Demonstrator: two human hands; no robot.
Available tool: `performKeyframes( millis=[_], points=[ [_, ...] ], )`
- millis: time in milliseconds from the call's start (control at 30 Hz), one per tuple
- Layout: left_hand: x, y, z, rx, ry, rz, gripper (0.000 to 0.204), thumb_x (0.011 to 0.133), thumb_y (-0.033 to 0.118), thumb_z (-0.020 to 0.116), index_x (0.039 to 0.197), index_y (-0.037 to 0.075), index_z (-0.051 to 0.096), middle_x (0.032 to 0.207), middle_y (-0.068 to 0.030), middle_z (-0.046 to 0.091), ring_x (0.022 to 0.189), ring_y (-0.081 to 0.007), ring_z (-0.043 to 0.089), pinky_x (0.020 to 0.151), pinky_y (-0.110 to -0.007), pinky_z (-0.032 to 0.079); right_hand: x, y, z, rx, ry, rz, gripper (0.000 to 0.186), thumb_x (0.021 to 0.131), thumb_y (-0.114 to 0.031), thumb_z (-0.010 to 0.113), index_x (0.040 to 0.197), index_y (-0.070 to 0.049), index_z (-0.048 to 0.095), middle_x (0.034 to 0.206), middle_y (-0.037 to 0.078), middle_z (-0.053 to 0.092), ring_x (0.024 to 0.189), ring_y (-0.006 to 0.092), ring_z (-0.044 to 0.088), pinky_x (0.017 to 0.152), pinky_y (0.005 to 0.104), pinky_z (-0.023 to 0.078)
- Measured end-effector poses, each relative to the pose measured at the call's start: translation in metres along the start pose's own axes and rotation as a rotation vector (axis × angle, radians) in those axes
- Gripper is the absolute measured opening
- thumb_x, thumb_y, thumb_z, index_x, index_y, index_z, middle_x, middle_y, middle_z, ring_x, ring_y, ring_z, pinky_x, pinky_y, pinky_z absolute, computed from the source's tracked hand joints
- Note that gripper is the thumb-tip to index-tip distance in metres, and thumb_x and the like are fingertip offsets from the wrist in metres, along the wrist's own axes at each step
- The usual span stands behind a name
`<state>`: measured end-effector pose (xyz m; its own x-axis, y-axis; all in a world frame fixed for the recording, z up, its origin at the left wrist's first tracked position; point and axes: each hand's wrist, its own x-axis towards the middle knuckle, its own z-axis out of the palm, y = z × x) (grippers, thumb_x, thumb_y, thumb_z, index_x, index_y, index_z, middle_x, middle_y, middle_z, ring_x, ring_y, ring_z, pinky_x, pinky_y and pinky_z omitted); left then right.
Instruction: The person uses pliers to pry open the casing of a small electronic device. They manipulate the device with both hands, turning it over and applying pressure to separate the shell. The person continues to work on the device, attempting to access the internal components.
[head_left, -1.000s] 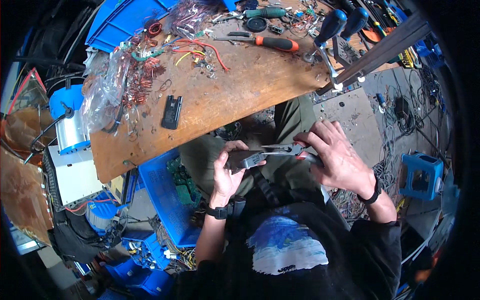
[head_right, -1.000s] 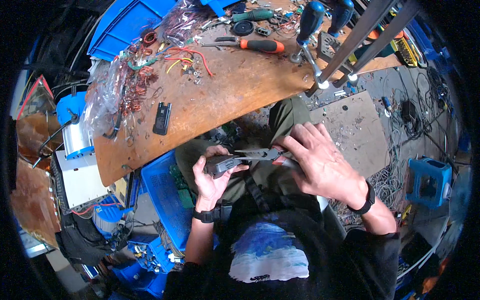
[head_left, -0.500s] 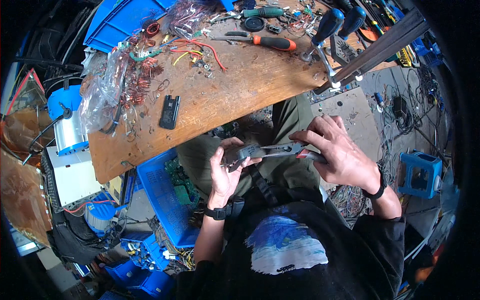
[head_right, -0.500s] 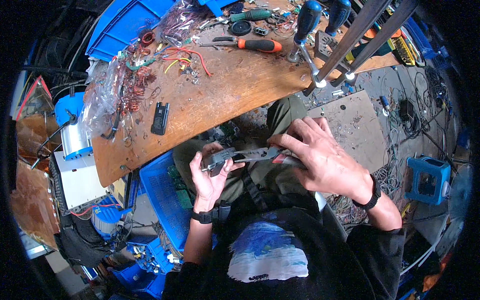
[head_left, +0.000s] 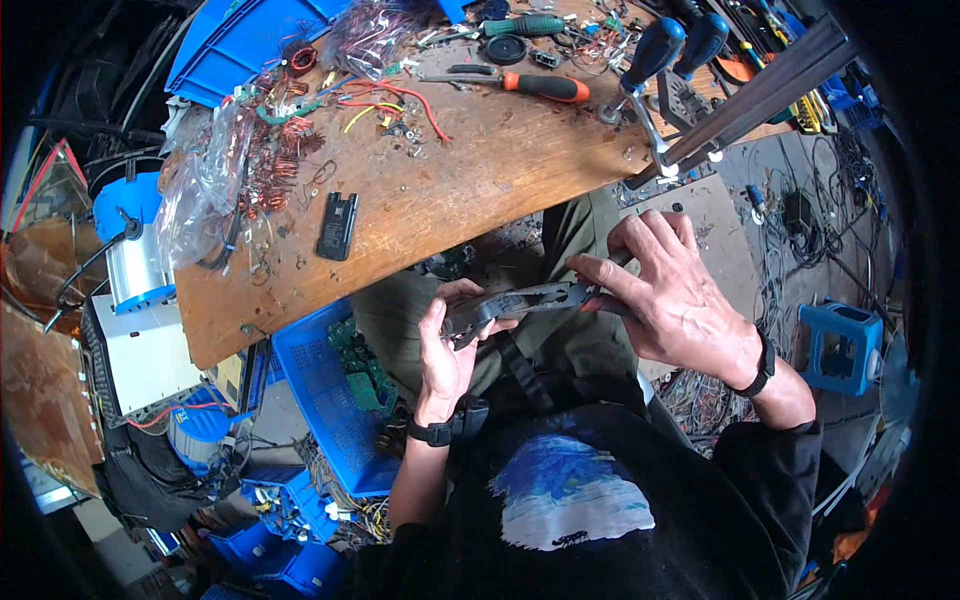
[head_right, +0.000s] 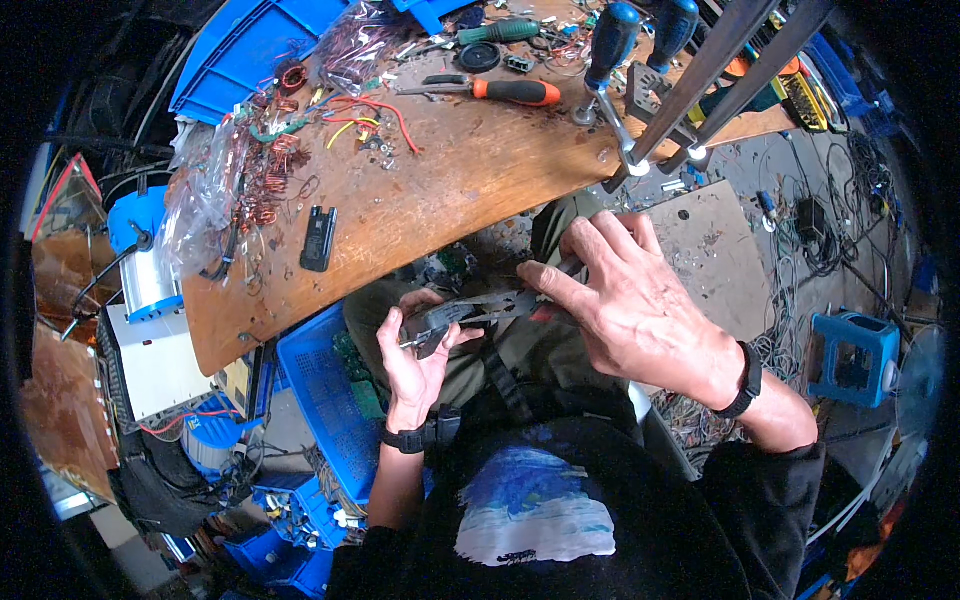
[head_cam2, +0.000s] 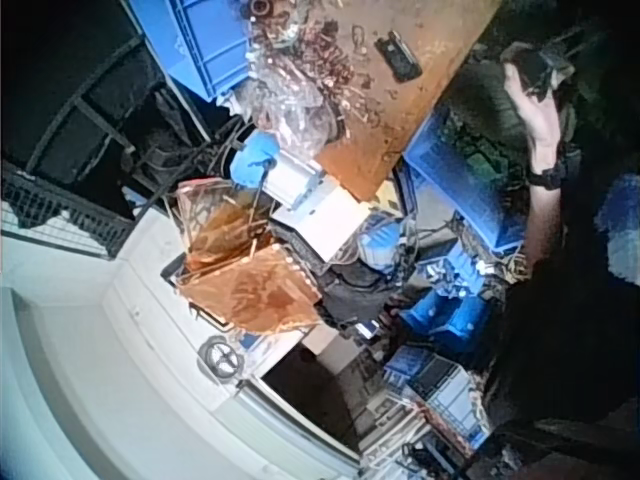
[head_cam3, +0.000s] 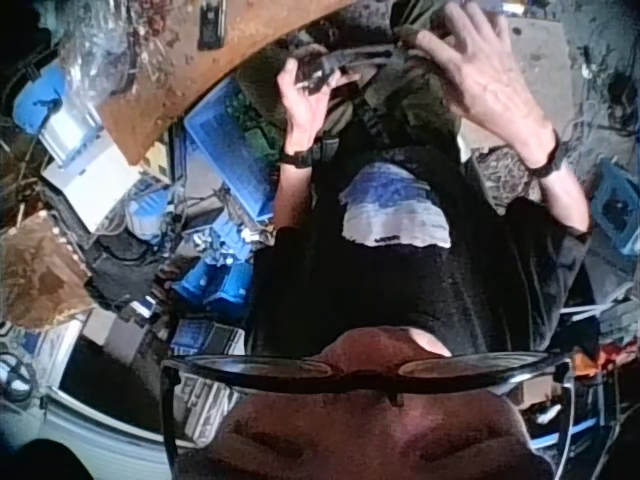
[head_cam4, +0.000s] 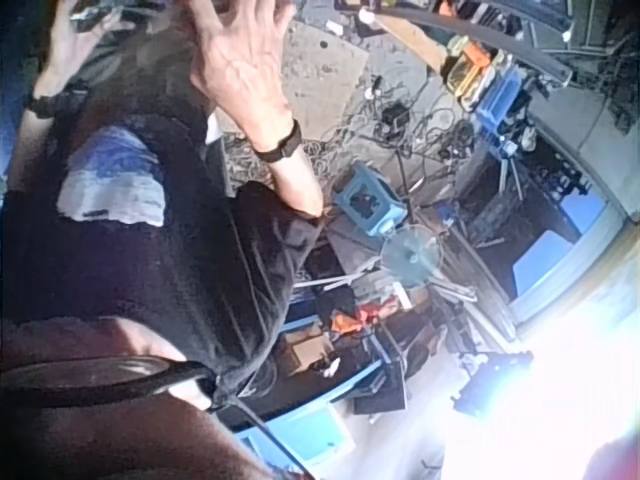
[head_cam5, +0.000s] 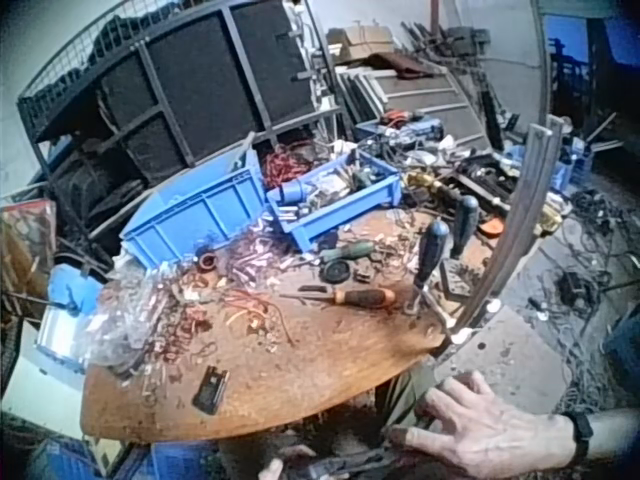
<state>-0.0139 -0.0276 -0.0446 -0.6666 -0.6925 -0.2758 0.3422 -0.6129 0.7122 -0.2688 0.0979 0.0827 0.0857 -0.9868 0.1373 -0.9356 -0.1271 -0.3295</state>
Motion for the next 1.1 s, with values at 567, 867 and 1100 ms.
performKeyframes(
  millis=[567,867,1100],
  points=[
    [-0.004,0.001,0.008,0.028,0.096,0.04,0.047,0.105,0.043,0.04,0.119,0.003,0.059,0.085,-0.0057,0.063,0.071,-0.0154,0.06,0.081,-0.053,0.061,0.005,-0.011,0.003,-0.104,0.079,0.018,0.044,0.077,-0.013,0.071,0.121,-0.009,0.066,0.098,0.012,0.05,0.093,0.0284,0.051,0.082,0.0418,0.039],
    [-0.008,-0.003,0.011,0.044,0.158,-0.001,0.049,0.106,0.043,0.038,0.121,0.002,0.057,0.082,-0.0068,0.062,0.059,-0.0151,0.054,0.066,-0.053,0.063,0.013,-0.006,-0.008,-0.239,0.013,-0.137,0.046,0.074,-0.016,0.068,0.119,-0.007,0.066,0.093,0.009,0.052,0.092,0.0263,0.053,0.08,0.0401,0.042],
    [-0.012,-0.004,0.011,-0.017,0.227,-0.017,0.048,0.106,0.044,0.037,0.122,0.003,0.057,0.083,-0.008,0.063,0.058,-0.0148,0.052,0.067,-0.054,0.063,0.025,-0.002,-0.012,-0.265,-0.021,-0.217,0.039,0.075,-0.018,0.067,0.112,-0.005,0.066,0.089,0.008,0.055,0.089,0.0241,0.057,0.079,0.0365,0.045]
  ],
)
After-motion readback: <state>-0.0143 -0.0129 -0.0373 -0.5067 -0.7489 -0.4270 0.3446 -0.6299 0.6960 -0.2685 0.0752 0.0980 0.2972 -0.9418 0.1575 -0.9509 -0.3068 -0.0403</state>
